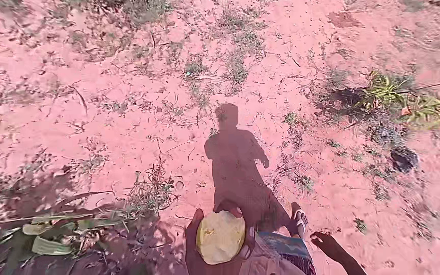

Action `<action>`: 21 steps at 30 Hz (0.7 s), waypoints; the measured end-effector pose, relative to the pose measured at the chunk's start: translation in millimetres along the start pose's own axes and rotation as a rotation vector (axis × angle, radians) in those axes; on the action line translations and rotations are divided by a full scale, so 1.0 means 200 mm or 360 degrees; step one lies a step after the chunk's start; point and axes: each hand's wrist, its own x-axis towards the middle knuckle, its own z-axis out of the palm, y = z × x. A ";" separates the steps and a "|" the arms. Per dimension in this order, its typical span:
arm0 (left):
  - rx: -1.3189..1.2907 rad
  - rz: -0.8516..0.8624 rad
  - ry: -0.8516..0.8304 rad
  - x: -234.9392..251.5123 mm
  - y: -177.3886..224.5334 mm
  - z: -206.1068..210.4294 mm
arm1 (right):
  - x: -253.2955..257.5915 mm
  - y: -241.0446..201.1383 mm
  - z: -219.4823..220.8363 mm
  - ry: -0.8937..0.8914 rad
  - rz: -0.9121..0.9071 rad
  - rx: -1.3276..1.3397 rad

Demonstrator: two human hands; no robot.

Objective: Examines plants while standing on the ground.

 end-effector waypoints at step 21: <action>-0.0216 -0.1454 0.1087 -0.40 -1.54 -1.92 | 2.46 0.27 0.34 -0.0392 0.0104 -0.0871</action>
